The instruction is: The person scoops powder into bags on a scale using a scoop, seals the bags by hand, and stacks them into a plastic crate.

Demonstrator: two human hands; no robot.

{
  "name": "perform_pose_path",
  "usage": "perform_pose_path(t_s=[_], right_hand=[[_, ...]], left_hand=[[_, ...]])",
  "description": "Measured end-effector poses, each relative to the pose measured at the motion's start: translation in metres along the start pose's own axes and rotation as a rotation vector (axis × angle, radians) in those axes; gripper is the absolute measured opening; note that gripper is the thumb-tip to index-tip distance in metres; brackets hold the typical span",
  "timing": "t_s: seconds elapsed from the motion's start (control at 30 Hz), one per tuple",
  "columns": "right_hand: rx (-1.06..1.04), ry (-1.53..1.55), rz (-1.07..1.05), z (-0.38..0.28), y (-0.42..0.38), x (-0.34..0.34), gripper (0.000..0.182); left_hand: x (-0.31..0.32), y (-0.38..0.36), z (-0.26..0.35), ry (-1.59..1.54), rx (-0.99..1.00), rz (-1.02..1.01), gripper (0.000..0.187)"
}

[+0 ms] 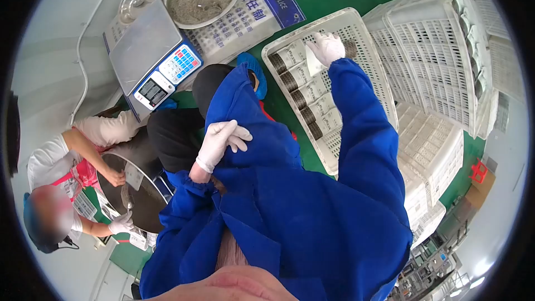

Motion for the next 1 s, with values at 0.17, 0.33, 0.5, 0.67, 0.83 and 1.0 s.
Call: perform_pose_path(t_s=[0.17, 0.33, 0.5, 0.67, 0.83, 1.0], right_hand=[[0.334, -0.058, -0.253, 0.033, 0.005, 0.100, 0.048], [0.408, 0.182, -0.469, 0.037, -0.009, 0.181, 0.044], [0.474, 0.289, -0.654, 0.018, -0.002, 0.213, 0.053], [0.427, 0.415, -0.658, -0.019, 0.009, 0.219, 0.057], [0.362, 0.486, -0.479, -0.055, 0.000, 0.213, 0.052], [0.331, 0.603, -0.392, -0.073, -0.027, 0.172, 0.047]], left_hand=[[-0.007, 0.011, 0.011, -0.041, -0.062, -0.019, 0.049], [-0.019, 0.018, 0.010, -0.122, -0.127, -0.076, 0.049], [-0.027, 0.022, 0.015, -0.173, -0.196, -0.100, 0.047], [-0.028, 0.024, 0.020, -0.200, -0.203, -0.092, 0.047], [-0.029, 0.019, 0.014, -0.192, -0.168, -0.072, 0.049], [-0.029, 0.012, 0.010, -0.170, -0.121, -0.047, 0.050]])
Point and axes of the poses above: each hand's wrist, its own y-axis towards the middle knuckle, its own x-axis out of the palm, z = x × y, the point moved 1 cm from there along y, towards the middle knuckle, and after that the axes turned 12 degrees about -z, right-handed, at the moved point
